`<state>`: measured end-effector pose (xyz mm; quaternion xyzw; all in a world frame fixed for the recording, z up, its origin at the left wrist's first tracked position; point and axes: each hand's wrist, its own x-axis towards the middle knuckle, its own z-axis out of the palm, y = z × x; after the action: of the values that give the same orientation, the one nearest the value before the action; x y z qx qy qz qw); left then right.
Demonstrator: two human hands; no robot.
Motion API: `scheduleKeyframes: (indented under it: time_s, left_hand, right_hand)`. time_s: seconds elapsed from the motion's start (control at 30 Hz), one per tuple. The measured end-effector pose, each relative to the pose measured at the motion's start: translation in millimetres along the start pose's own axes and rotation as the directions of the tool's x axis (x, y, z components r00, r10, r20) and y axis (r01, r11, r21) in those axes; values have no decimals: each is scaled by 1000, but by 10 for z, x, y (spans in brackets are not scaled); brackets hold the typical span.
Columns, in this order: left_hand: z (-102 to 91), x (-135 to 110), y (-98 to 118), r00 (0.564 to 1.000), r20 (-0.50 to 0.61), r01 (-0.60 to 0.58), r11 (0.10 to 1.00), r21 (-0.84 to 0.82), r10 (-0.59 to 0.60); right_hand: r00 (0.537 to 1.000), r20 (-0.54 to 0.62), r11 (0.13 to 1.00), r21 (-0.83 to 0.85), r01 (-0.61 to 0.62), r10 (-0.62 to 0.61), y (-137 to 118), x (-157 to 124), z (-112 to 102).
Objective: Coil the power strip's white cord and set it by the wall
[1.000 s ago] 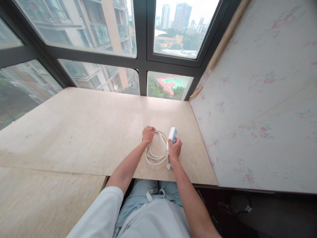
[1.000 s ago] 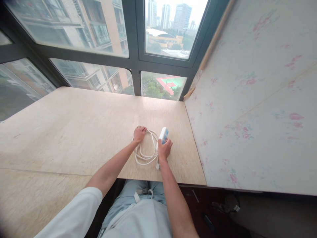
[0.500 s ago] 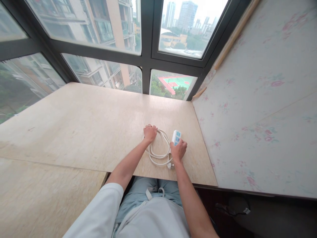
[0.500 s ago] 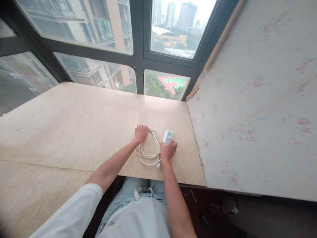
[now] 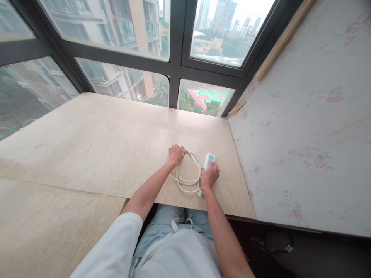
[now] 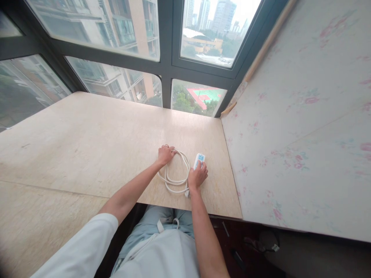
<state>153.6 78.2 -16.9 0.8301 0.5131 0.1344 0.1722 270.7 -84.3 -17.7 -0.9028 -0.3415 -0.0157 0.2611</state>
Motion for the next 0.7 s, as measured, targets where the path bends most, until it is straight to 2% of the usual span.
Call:
scheduleKeyframes:
  time_s: [0.17, 0.23, 0.27, 0.3, 0.37, 0.43, 0.47, 0.57, 0.63, 0.7]
  left_hand:
    - [22, -25, 47, 1000, 3, 18, 1000, -8, -18]
    - [29, -16, 83, 1000, 9, 16, 1000, -7, -16]
    - [31, -8, 101, 1000, 13, 8, 1000, -6, -8]
    - [31, 0, 116, 1000, 19, -6, 1000, -7, 6]
    - [18, 7, 129, 998, 33, -45, 999, -14, 46]
    - [-18, -24, 108, 996, 42, -78, 997, -23, 79]
    - [-45, -63, 84, 996, 37, -79, 997, -22, 79]
    - [-149, -283, -19, 998, -19, 52, 998, 32, -52]
    - [-218, -479, -74, 978, -67, 202, 977, 71, -197]
    - [-271, -651, -89, 954, -62, 299, 951, 74, -295]
  right_hand:
    - [999, 25, 998, 37, 44, -45, -10, -15, -28]
    - [988, 35, 987, 66, 146, -148, -34, -3, -31]
    - [969, 57, 968, 84, 235, -240, -53, 11, -30]
    - [933, 93, 935, 101, 339, -348, -74, 29, -26]
    - [819, 198, 842, 117, 526, -539, -112, 79, -15]
    - [718, 311, 771, 82, 632, -622, -131, 134, -2]
    - [690, 358, 749, 46, 661, -630, -130, 157, 2]
    - [655, 412, 696, -68, 715, -633, -99, 183, 8]
    - [644, 397, 659, -120, 743, -654, -76, 164, 11]
    - [648, 381, 644, -158, 748, -659, -67, 134, 22]
